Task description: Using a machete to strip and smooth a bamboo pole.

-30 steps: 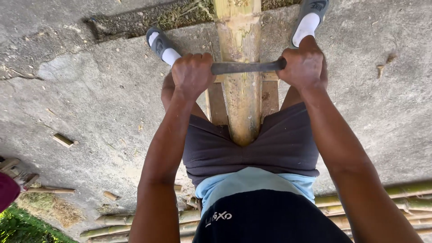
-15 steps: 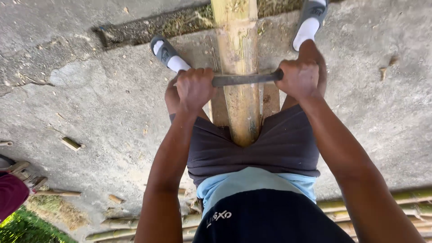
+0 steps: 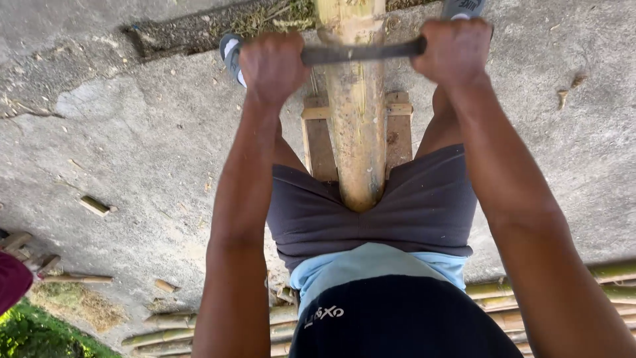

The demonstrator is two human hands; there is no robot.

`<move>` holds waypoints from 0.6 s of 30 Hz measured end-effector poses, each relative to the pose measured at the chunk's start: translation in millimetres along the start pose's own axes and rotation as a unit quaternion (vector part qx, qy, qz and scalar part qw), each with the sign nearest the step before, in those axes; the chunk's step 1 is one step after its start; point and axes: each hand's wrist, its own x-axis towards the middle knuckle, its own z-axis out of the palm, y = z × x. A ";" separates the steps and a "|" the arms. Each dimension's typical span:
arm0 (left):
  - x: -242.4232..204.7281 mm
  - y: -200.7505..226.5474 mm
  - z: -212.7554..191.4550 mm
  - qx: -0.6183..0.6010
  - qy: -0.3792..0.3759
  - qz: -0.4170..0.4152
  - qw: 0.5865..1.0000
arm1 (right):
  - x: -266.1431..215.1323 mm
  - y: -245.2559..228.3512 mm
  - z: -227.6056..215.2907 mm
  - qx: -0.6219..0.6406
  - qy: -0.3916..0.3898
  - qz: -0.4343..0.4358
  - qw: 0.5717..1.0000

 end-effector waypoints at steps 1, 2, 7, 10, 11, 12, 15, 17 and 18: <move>3.3 -2.3 -5.0 0.007 0.097 0.031 0.995 | 6.6 -0.9 -3.2 0.011 0.023 -0.001 1.000; 15.1 -7.3 -12.2 0.018 0.198 0.067 0.978 | 20.6 1.6 -6.5 0.020 0.052 0.000 0.998; -1.6 2.7 -3.2 0.021 0.117 0.041 0.992 | -4.3 -4.9 -2.7 -0.021 -0.018 0.033 0.999; -38.5 20.2 -1.3 0.018 0.050 0.033 0.998 | -39.2 -19.4 -7.6 -0.012 -0.069 0.032 0.997; -52.7 25.8 -0.4 0.019 0.036 0.033 0.999 | -52.0 -25.9 -8.7 0.001 -0.103 0.036 0.994; -52.2 26.8 -3.6 0.018 0.032 0.034 0.999 | -54.2 -28.2 -8.4 0.002 -0.106 0.038 0.994; -40.3 22.9 -8.4 0.010 0.034 0.038 0.999 | -47.9 -22.7 1.0 0.063 -0.035 0.036 0.997; -10.6 8.9 -7.3 0.038 0.091 0.058 0.993 | -24.9 -1.9 17.9 -0.001 -0.029 0.023 0.999; 3.8 4.3 -8.7 0.038 0.091 0.060 0.993 | -9.2 2.3 13.7 -0.002 -0.029 0.024 0.999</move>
